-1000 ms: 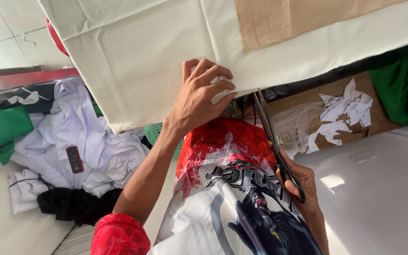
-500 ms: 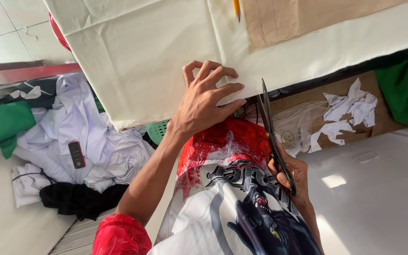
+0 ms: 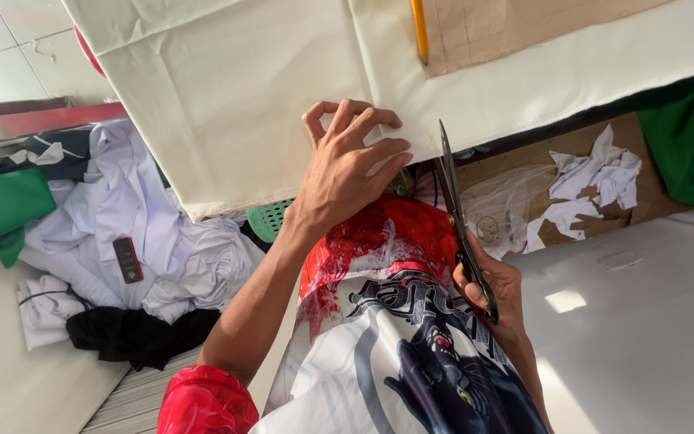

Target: The person uses large shears to cut a piece of white fabric that is laid out on a table with a paper pattern on top. They carefully follow the pattern's outline to cut the fabric into the desired shape, then remove the pattern to reveal the cut piece.

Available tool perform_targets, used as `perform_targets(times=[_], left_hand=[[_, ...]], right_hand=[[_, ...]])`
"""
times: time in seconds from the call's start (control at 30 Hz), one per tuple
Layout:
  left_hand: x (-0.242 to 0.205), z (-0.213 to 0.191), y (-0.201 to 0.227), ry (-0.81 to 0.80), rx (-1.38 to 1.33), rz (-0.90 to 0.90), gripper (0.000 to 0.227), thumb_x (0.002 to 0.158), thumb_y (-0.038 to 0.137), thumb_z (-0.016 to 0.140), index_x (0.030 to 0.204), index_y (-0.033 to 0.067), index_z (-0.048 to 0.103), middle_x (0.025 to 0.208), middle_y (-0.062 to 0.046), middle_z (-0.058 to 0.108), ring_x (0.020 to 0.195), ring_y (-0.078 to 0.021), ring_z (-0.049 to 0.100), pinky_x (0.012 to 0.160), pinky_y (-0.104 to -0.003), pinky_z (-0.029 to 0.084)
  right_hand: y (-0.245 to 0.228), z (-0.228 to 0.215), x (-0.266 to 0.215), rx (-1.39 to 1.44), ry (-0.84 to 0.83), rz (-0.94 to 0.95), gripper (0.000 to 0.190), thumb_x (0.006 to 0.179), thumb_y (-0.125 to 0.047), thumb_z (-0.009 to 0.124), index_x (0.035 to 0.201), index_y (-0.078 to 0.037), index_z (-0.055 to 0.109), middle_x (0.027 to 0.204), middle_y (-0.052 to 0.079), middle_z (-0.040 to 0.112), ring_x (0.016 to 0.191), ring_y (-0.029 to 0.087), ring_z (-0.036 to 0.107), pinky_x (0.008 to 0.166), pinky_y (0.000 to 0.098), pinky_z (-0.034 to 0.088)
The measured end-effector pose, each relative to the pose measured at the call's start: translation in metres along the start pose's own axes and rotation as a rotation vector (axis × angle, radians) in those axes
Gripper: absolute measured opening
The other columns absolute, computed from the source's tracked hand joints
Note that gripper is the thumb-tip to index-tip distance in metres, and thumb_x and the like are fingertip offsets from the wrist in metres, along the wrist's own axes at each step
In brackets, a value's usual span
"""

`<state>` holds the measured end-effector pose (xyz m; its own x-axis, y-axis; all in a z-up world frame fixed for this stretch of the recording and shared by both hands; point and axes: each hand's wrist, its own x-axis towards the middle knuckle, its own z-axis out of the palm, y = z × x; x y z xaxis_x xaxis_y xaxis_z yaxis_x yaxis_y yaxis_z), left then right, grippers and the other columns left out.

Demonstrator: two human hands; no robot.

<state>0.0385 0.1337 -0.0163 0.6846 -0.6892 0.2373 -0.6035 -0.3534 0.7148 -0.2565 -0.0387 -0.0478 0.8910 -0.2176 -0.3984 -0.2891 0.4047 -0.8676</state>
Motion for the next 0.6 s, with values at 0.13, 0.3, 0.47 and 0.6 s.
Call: perform_targets(times=[0.13,0.3,0.47,0.6], left_hand=[[0.004,0.0,0.003,0.025,0.023,-0.006,0.005,0.096,0.019,0.072,0.097,0.0137,0.075,0.102,-0.005,0.064,0.101,-0.0252,0.058,0.096,-0.055,0.027],[0.015,0.01,-0.008,0.065,0.119,0.04,0.014,0.1,0.018,0.071,0.114,0.0166,0.07,0.095,-0.001,0.066,0.09,-0.0207,0.057,0.089,-0.047,0.027],[0.029,0.02,-0.022,0.013,0.315,0.052,0.044,0.107,0.025,0.076,0.145,0.0256,0.053,0.103,0.003,0.065,0.094,-0.0179,0.052,0.09,-0.041,0.028],[0.038,0.012,-0.02,-0.034,0.289,0.065,0.027,0.104,0.024,0.071,0.128,0.0187,0.062,0.099,-0.004,0.051,0.093,-0.0233,0.048,0.085,-0.044,0.028]], right_hand=[[0.004,-0.005,0.0,-0.012,-0.03,-0.013,0.077,0.087,-0.017,0.072,0.154,0.007,0.043,0.077,0.013,0.065,0.067,0.007,0.053,0.059,0.0209,0.043],[-0.012,0.007,0.0,0.04,-0.004,0.067,0.077,0.09,-0.022,0.072,0.156,0.001,0.041,0.076,0.009,0.058,0.059,0.004,0.039,0.055,0.0184,0.032],[-0.022,0.012,0.001,0.097,0.013,0.127,0.082,0.092,-0.029,0.075,0.158,0.0,0.036,0.077,0.004,0.052,0.053,0.001,0.028,0.059,0.015,0.024],[-0.026,0.012,0.002,0.048,0.048,0.171,0.078,0.089,-0.021,0.07,0.158,-0.004,0.04,0.077,0.006,0.054,0.06,0.007,0.032,0.057,0.0201,0.025]])
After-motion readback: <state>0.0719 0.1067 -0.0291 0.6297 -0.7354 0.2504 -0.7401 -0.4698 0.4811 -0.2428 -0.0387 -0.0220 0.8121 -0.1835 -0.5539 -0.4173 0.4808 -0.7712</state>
